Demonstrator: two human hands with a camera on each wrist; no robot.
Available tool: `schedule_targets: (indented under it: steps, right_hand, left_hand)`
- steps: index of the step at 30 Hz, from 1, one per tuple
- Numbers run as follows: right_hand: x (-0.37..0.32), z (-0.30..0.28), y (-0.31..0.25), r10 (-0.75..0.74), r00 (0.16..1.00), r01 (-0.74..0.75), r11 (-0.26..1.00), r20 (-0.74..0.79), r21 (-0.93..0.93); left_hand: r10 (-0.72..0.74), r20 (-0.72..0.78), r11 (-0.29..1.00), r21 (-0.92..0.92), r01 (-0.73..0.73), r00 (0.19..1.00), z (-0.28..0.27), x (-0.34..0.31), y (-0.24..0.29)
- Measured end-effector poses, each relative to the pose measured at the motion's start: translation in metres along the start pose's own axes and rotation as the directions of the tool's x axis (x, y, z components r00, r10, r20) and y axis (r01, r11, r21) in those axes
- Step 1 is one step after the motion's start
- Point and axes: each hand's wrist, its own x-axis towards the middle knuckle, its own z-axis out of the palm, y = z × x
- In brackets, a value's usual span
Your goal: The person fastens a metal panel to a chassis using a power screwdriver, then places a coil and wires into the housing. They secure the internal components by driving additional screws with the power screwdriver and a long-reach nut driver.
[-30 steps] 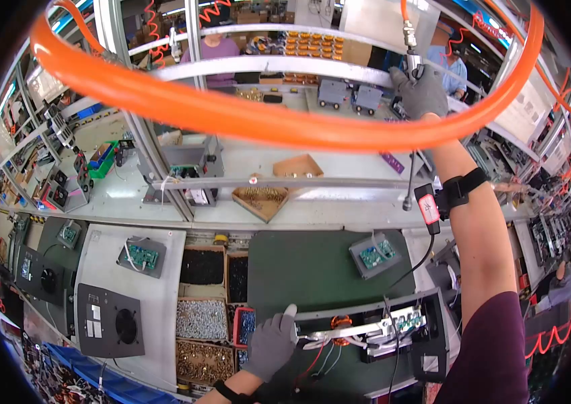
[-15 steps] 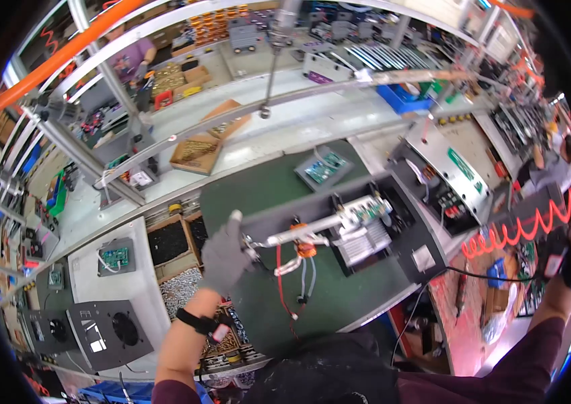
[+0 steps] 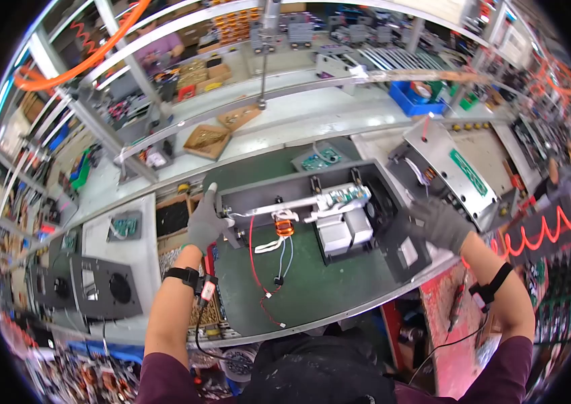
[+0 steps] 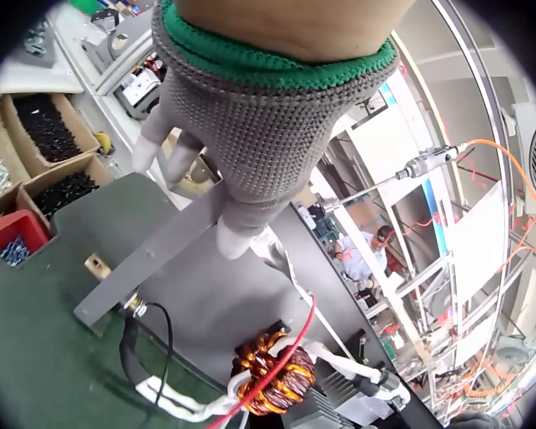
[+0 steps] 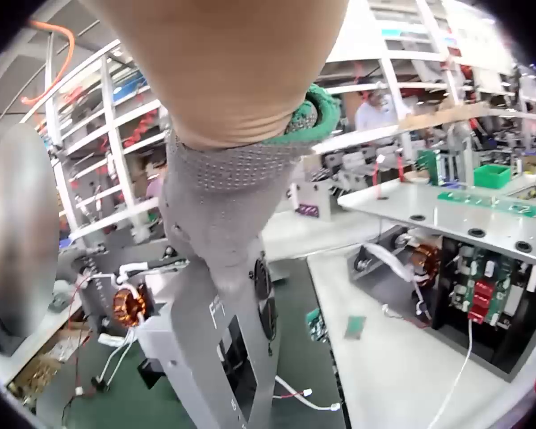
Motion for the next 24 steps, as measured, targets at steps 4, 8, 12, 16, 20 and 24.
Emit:
schedule_targets:
  steps: [4, 8, 12, 16, 20, 24]
  right_hand:
    - [0.012, 0.022, -0.018, -0.485, 0.872, 0.485, 0.874, -0.058, -0.019]
    - [0.031, -0.016, -0.028, -0.519, 0.838, 0.54, 0.834, -0.17, 0.116]
    - [0.063, -0.047, -0.032, -0.351, 0.886, 0.443, 0.835, -0.304, 0.328]
    - [0.083, -0.015, -0.066, -0.051, 0.933, 0.321, 0.568, -0.357, 0.758]
    - [0.091, 0.0, -0.139, 0.17, 0.952, 0.211, 0.24, -0.255, 0.947]
    - [0.133, -0.011, -0.197, 0.431, 0.878, 0.201, 0.061, -0.207, 0.978]
  left_hand:
    - [-0.141, -0.153, 0.99, -0.005, 0.142, 0.978, 0.023, -0.035, -0.005]
    - [-0.248, -0.203, 0.96, 0.08, 0.268, 0.947, 0.001, -0.037, 0.025]
    - [-0.086, -0.273, 0.984, 0.125, 0.124, 0.958, -0.018, -0.044, 0.043]
    - [0.122, -0.231, 0.991, -0.019, -0.13, 0.965, -0.018, -0.08, 0.026]
    - [0.084, 0.074, 0.996, -0.022, -0.083, 0.994, -0.009, -0.135, -0.017]
    - [0.0, 0.143, 0.992, 0.122, -0.018, 0.99, 0.015, -0.188, -0.093]
